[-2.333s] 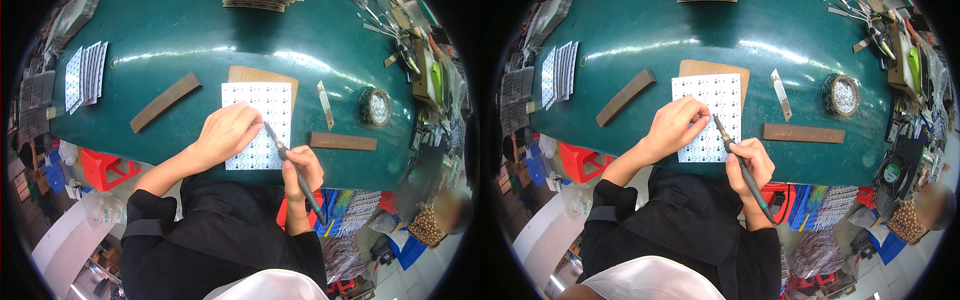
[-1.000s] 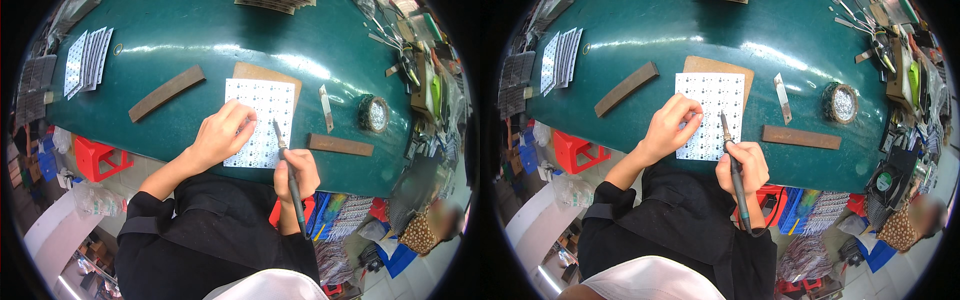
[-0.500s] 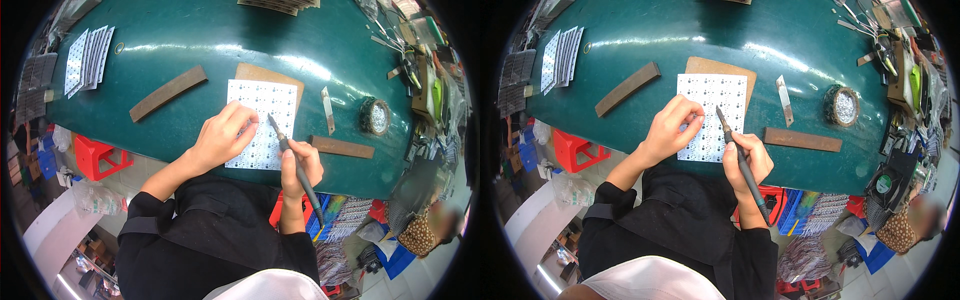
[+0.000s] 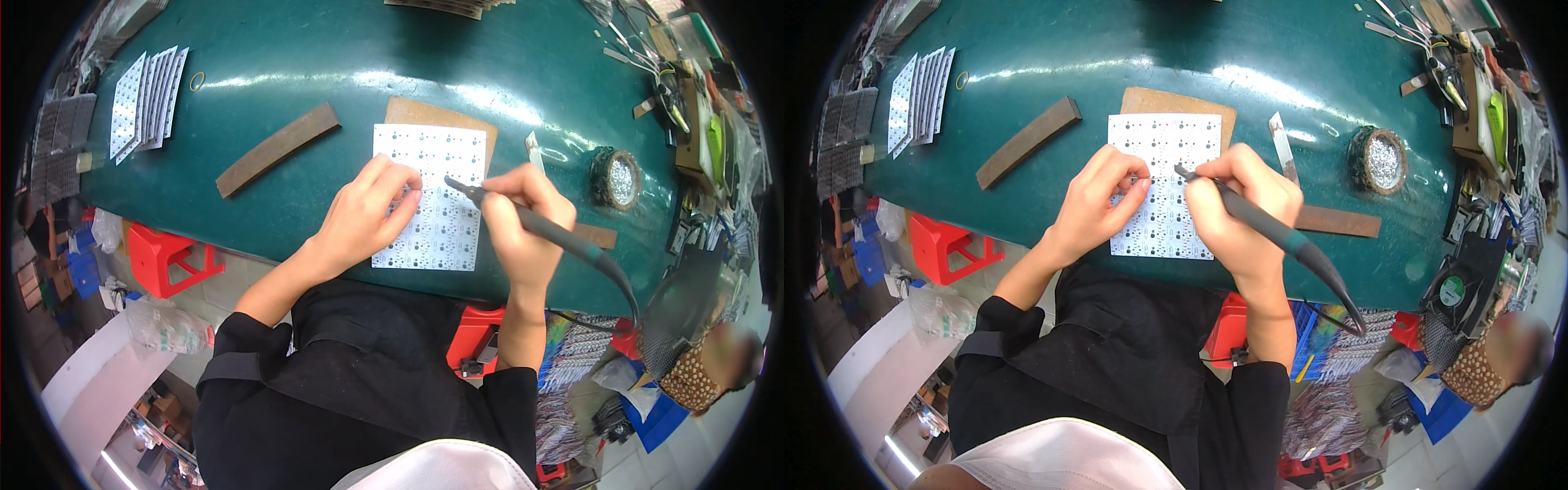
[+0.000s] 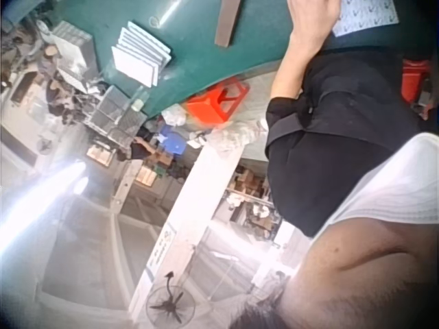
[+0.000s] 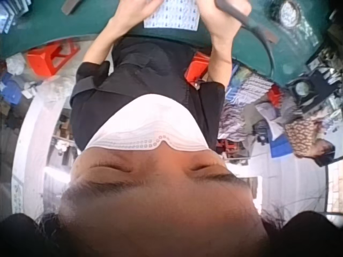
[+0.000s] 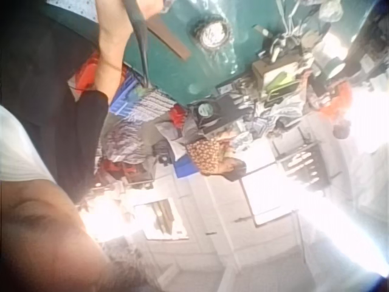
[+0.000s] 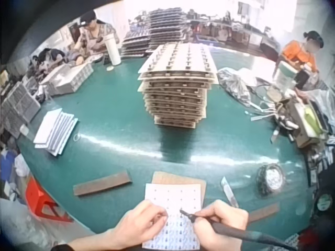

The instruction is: The person solders small electronic components onto a grid array panel with a soldering iron.

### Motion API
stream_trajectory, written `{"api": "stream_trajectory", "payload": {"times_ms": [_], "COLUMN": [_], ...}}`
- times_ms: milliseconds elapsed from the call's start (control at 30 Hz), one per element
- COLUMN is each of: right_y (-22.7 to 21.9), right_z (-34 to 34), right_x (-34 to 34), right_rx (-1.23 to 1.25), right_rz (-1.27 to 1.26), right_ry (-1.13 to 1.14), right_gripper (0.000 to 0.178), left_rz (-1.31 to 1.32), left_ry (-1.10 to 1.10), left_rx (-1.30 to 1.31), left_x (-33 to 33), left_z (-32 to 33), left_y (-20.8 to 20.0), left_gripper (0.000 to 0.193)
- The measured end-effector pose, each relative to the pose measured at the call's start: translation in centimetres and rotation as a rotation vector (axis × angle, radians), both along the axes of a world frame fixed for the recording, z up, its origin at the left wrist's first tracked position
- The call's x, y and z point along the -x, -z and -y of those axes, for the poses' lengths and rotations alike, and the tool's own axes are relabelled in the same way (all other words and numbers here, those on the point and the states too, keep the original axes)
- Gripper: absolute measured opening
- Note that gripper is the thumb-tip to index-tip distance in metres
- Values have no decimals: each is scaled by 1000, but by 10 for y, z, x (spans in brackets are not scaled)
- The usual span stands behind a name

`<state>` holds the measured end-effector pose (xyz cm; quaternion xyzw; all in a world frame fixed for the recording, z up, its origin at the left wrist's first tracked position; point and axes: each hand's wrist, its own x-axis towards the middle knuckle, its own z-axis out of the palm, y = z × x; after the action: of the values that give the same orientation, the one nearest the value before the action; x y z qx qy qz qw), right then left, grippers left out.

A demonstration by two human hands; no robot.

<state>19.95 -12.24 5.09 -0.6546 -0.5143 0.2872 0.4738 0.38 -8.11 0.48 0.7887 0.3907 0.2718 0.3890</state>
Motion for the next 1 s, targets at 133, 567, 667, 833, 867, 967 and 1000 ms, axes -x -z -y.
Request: {"api": "stream_trajectory", "payload": {"times_ms": [133,567,667,833,867,967,1000], "right_y": [11,61,61,60,60,61,61], "right_z": [34,94,89,87,88,91,92], "right_x": [-15,22,22,22,23,24,25], "right_rx": [-126,-296,-316,-300,-299,-286,-289], "right_rz": [-92,-114,-89,-95,-96,-106,-104], "right_ry": [42,75,43,54,54,55,56], "right_gripper": [8,17,17,15,15,16,16], "left_rz": [34,-24,-41,-56,-57,-94,-117], "left_ry": [-29,49,51,57,57,74,84], "left_rx": [101,91,83,74,75,44,32], "left_x": [0,-4,-5,-6,-7,-7,-8], "left_z": [3,15,14,14,15,16,16], "left_y": [-7,-4,-6,-5,-5,-5,-5], "left_gripper": [13,14,14,13,13,13,13]}}
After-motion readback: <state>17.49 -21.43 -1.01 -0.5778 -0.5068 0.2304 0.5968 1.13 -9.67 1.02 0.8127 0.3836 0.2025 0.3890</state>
